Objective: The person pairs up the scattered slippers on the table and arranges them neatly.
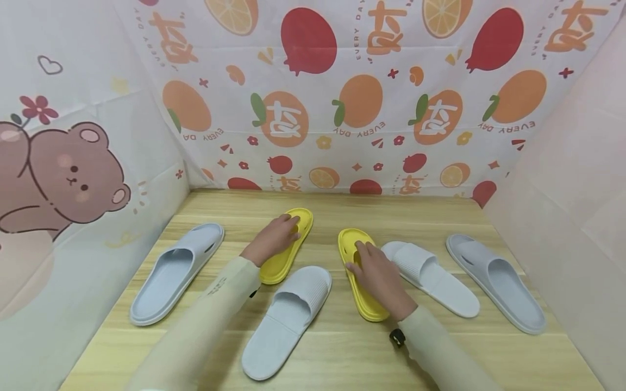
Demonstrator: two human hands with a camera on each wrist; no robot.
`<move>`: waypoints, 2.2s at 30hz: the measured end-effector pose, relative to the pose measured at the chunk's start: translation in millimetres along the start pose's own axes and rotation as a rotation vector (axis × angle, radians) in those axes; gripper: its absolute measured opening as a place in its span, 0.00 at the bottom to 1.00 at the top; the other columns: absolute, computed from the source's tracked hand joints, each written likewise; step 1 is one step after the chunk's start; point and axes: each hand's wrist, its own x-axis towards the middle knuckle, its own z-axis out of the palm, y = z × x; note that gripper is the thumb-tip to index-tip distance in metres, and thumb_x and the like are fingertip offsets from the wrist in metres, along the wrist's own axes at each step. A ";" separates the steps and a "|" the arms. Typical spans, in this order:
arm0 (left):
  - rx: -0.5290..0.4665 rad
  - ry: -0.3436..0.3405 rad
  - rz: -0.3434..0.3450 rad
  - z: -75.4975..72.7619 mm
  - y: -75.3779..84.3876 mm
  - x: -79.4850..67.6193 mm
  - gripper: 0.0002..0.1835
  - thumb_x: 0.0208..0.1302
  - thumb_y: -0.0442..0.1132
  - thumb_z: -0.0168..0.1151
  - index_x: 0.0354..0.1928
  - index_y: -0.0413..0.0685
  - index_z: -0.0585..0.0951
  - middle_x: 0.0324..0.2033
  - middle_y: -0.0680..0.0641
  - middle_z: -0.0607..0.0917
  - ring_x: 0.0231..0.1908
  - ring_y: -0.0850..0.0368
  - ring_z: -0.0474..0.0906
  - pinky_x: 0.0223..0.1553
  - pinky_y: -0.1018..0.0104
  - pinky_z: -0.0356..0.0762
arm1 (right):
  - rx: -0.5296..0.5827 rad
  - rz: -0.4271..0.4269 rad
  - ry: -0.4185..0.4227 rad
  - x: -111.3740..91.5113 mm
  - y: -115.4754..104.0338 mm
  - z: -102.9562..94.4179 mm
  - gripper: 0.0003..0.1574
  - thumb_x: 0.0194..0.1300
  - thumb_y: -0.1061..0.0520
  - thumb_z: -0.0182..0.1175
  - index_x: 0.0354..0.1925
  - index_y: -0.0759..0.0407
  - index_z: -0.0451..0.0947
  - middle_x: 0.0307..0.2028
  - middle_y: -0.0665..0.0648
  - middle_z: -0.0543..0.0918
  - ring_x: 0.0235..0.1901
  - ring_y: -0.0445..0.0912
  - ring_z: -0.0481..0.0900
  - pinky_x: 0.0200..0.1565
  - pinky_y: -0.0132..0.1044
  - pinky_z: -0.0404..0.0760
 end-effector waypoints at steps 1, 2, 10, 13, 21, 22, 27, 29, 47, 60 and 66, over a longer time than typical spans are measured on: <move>0.001 0.005 0.002 1.1 0.8 1.1 0.30 0.76 0.44 0.56 0.74 0.40 0.64 0.70 0.30 0.67 0.68 0.33 0.66 0.68 0.40 0.65 | -0.002 -0.001 0.002 1.6 -0.1 0.8 0.41 0.72 0.35 0.57 0.73 0.53 0.63 0.66 0.64 0.73 0.64 0.59 0.74 0.50 0.63 0.79; 0.006 0.010 0.006 2.2 1.8 2.4 0.30 0.76 0.44 0.56 0.74 0.40 0.65 0.69 0.30 0.68 0.68 0.32 0.67 0.67 0.39 0.66 | -0.004 -0.001 0.002 3.0 -0.2 1.4 0.41 0.72 0.35 0.57 0.73 0.54 0.63 0.66 0.64 0.73 0.64 0.59 0.74 0.50 0.63 0.79; 0.060 0.038 0.029 6.4 8.3 12.6 0.29 0.76 0.45 0.57 0.72 0.40 0.66 0.67 0.30 0.71 0.65 0.33 0.70 0.64 0.40 0.70 | -0.037 -0.007 0.022 12.9 -0.2 4.6 0.40 0.73 0.35 0.55 0.71 0.56 0.64 0.64 0.66 0.75 0.61 0.60 0.77 0.45 0.62 0.81; 0.083 0.046 0.032 5.7 9.6 17.9 0.28 0.75 0.45 0.58 0.71 0.40 0.68 0.65 0.31 0.73 0.62 0.34 0.73 0.62 0.41 0.73 | -0.050 -0.007 0.028 17.1 -1.8 4.1 0.40 0.73 0.35 0.55 0.71 0.56 0.64 0.62 0.65 0.76 0.59 0.59 0.78 0.42 0.60 0.82; 0.108 0.023 -0.014 1.8 18.3 33.5 0.29 0.75 0.47 0.58 0.72 0.41 0.68 0.65 0.31 0.74 0.61 0.34 0.75 0.62 0.42 0.73 | -0.098 -0.019 0.042 31.7 -6.4 7.1 0.35 0.73 0.35 0.55 0.65 0.56 0.66 0.49 0.61 0.78 0.41 0.54 0.80 0.27 0.47 0.75; 0.109 0.021 -0.017 1.9 20.1 35.9 0.29 0.75 0.48 0.57 0.72 0.41 0.68 0.65 0.31 0.74 0.61 0.33 0.75 0.62 0.42 0.73 | -0.108 -0.021 0.051 33.2 -6.3 7.7 0.34 0.73 0.35 0.55 0.63 0.55 0.66 0.46 0.61 0.78 0.38 0.53 0.79 0.25 0.46 0.74; 0.111 0.031 -0.037 4.2 26.9 47.2 0.28 0.75 0.48 0.57 0.71 0.41 0.69 0.63 0.32 0.75 0.59 0.33 0.76 0.59 0.41 0.76 | -0.121 -0.039 0.093 40.7 -6.0 9.8 0.29 0.73 0.36 0.56 0.56 0.56 0.67 0.38 0.59 0.75 0.28 0.49 0.73 0.19 0.41 0.67; 0.107 0.034 -0.055 4.2 28.4 50.2 0.28 0.75 0.48 0.57 0.70 0.42 0.70 0.63 0.32 0.75 0.58 0.33 0.76 0.58 0.41 0.76 | -0.121 -0.037 0.097 44.6 -7.9 10.2 0.29 0.73 0.36 0.57 0.56 0.56 0.67 0.38 0.60 0.75 0.28 0.50 0.73 0.19 0.42 0.67; 0.157 0.107 -0.143 15.4 44.3 74.0 0.22 0.75 0.50 0.56 0.61 0.43 0.75 0.50 0.36 0.82 0.49 0.38 0.82 0.46 0.42 0.82 | -0.099 0.010 0.091 79.6 -16.9 15.0 0.32 0.74 0.38 0.56 0.61 0.59 0.67 0.44 0.66 0.79 0.36 0.57 0.78 0.28 0.52 0.78; 0.146 0.094 -0.186 18.9 49.5 84.2 0.21 0.76 0.51 0.54 0.61 0.46 0.75 0.50 0.38 0.81 0.50 0.39 0.82 0.47 0.44 0.82 | -0.107 0.057 0.078 106.7 -22.0 18.9 0.34 0.75 0.38 0.54 0.64 0.60 0.65 0.48 0.69 0.79 0.43 0.61 0.81 0.33 0.53 0.80; 0.146 0.095 -0.194 20.6 53.3 90.7 0.20 0.77 0.51 0.54 0.61 0.47 0.75 0.50 0.39 0.81 0.50 0.40 0.82 0.47 0.44 0.81 | -0.074 0.071 0.094 117.5 -21.9 18.4 0.34 0.74 0.40 0.56 0.64 0.61 0.66 0.52 0.72 0.80 0.47 0.63 0.81 0.39 0.56 0.81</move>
